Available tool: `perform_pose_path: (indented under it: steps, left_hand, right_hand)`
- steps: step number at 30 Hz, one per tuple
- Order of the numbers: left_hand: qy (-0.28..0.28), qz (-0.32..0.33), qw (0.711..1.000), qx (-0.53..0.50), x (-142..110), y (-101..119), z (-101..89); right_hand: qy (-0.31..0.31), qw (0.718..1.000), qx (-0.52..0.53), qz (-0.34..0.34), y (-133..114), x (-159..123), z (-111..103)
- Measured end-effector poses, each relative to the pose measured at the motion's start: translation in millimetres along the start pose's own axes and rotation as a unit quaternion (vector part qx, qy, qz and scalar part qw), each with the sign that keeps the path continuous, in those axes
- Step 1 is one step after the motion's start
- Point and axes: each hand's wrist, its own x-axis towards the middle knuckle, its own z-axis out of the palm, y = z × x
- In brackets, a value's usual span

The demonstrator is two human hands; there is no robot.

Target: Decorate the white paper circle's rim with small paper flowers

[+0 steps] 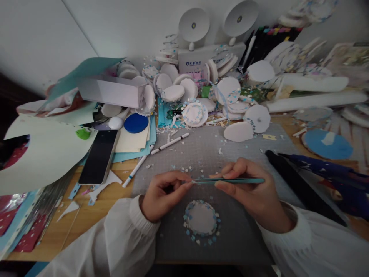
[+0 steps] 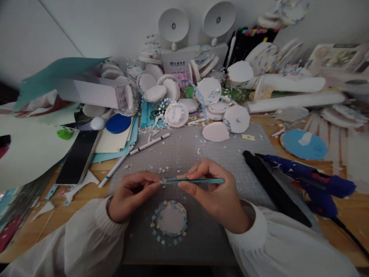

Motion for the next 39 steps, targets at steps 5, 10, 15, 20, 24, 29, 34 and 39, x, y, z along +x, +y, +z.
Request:
perform_pose_path:
  steps: [5,10,15,20,24,29,34,39]
  left_hand:
    - [-0.003,-0.006,1.0,0.003,-0.1,0.2,0.5]
    - [-0.013,-0.004,1.0,0.002,-0.7,-0.1,0.4]
    - [-0.016,0.005,1.0,-0.002,0.2,0.2,0.1]
    - [-0.017,0.004,1.0,0.002,-0.5,-3.0,-0.8]
    - [-0.009,-0.009,1.0,0.019,-1.8,-2.4,-1.7]
    - [-0.013,-0.056,0.998,-0.01,-0.4,7.4,-4.3]
    - [0.002,-0.104,0.988,-0.115,-1.1,2.9,-6.6]
    - [0.039,-0.127,0.977,-0.165,1.0,-5.7,-7.3]
  right_hand:
    - [0.004,1.0,-0.013,0.013,-1.8,0.1,-1.2]
    - [0.0,0.998,0.027,0.05,3.4,-0.4,-2.8]
    - [-0.005,0.992,0.073,0.099,7.4,-0.4,-5.3]
    - [0.02,0.988,0.095,0.118,5.6,2.5,-6.9]
    - [0.04,0.998,0.022,0.034,-0.9,3.4,-5.0]
    - [-0.037,0.946,-0.205,-0.249,-22.0,7.7,2.3]
    - [-0.168,0.757,-0.391,-0.496,-33.4,15.7,20.7]
    - [-0.176,0.747,-0.426,-0.479,-30.7,17.9,41.8]
